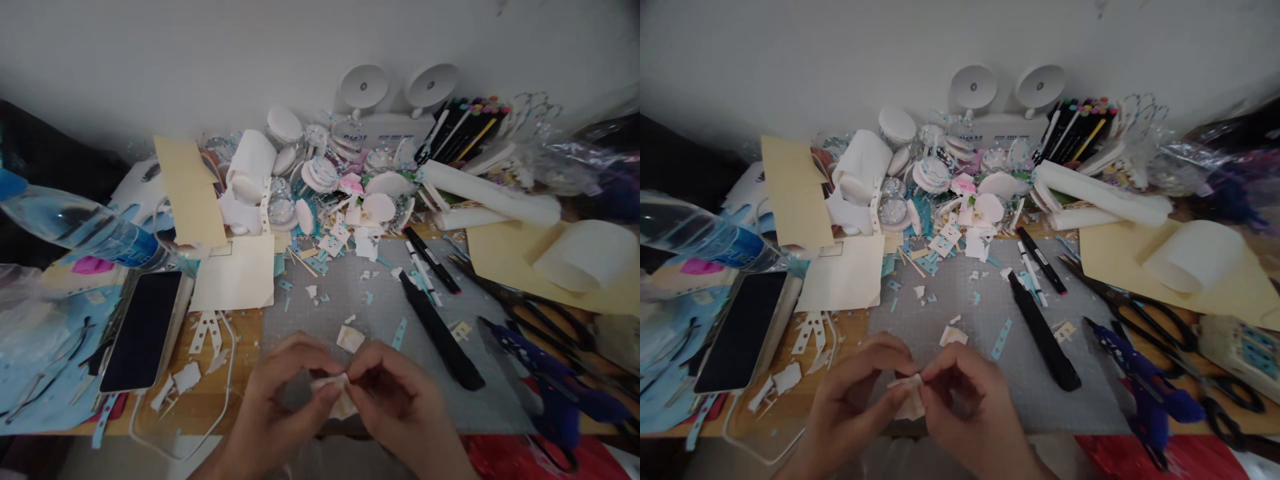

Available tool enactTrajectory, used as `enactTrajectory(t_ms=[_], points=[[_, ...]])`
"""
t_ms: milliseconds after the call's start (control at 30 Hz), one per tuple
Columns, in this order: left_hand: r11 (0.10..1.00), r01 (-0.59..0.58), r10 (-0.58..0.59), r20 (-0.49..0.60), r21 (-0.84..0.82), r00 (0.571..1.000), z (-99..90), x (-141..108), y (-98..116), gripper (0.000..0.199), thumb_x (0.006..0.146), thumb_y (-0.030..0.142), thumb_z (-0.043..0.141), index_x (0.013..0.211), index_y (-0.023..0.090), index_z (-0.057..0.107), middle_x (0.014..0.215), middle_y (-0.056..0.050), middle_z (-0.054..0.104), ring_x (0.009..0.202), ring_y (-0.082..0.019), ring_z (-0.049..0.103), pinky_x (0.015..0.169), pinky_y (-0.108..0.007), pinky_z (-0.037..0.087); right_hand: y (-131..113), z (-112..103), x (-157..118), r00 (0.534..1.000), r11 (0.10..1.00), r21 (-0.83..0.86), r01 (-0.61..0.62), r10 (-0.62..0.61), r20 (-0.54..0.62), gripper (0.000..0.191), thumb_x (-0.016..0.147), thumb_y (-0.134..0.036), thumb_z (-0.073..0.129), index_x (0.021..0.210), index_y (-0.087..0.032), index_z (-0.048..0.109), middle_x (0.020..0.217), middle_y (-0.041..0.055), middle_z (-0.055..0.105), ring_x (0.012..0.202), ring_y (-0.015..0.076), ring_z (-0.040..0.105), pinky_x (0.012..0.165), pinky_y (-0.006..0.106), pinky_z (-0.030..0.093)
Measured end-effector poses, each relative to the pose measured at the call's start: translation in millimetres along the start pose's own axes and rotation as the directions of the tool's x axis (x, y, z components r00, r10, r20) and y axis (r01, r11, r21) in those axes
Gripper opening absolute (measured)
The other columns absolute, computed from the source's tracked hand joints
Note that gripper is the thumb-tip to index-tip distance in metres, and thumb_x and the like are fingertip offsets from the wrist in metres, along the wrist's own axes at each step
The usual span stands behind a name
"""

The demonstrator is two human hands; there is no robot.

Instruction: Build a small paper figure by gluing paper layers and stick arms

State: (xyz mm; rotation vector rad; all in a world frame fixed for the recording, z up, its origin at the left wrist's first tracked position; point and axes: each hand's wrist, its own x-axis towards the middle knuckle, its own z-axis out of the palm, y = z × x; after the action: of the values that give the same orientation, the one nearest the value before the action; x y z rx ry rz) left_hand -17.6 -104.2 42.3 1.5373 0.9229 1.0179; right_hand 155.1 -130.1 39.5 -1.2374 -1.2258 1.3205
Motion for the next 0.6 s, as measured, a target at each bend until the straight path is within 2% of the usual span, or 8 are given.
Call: enactTrajectory(t_ms=[133,367,467,600], points=[[0.982,-0.098,0.095,0.026,0.161,0.995,-2.2,4,5,0.019,0.081,0.006,0.067,0.093,0.02,0.069,0.08,-0.003,0.068,0.075,-0.014,0.065,0.067,-0.022,0.053,-6,5,2,0.992,0.987,-0.12,0.111,-0.117,-0.047,0.011,0.077,-0.011,0.058,0.075,-0.021,0.06,0.06,-0.0025,0.058,0.053,0.0107,0.056,0.048,0.018,0.045],[0.891,-0.292,0.272,0.104,0.349,0.957,-7.6,8,13,0.017,0.082,0.004,0.064,0.094,0.016,0.068,0.079,-0.004,0.067,0.073,-0.013,0.062,0.067,-0.022,0.051,-5,3,-1,0.988,0.955,-0.256,0.148,-0.156,-0.012,0.014,0.077,-0.008,0.057,0.077,-0.022,0.061,0.063,-0.0034,0.06,0.056,0.0108,0.059,0.051,0.018,0.047],[0.871,-0.322,0.299,0.118,0.372,0.947,-8.3,9,14,0.015,0.084,0.005,0.064,0.095,0.015,0.068,0.079,-0.004,0.068,0.072,-0.014,0.061,0.067,-0.023,0.051,-3,3,-4,0.986,0.959,-0.236,0.158,-0.165,-0.012,0.015,0.078,-0.008,0.058,0.08,-0.023,0.061,0.064,-0.0037,0.06,0.057,0.0107,0.059,0.053,0.018,0.047],[0.874,-0.29,0.262,0.124,0.39,0.957,-9.3,8,14,0.018,0.084,0.004,0.064,0.095,0.017,0.067,0.08,-0.003,0.068,0.074,-0.014,0.061,0.068,-0.024,0.051,-5,3,-3,0.986,0.955,-0.249,0.159,-0.167,-0.014,0.013,0.079,-0.01,0.057,0.079,-0.022,0.061,0.064,-0.0032,0.061,0.056,0.0109,0.059,0.051,0.018,0.047]])
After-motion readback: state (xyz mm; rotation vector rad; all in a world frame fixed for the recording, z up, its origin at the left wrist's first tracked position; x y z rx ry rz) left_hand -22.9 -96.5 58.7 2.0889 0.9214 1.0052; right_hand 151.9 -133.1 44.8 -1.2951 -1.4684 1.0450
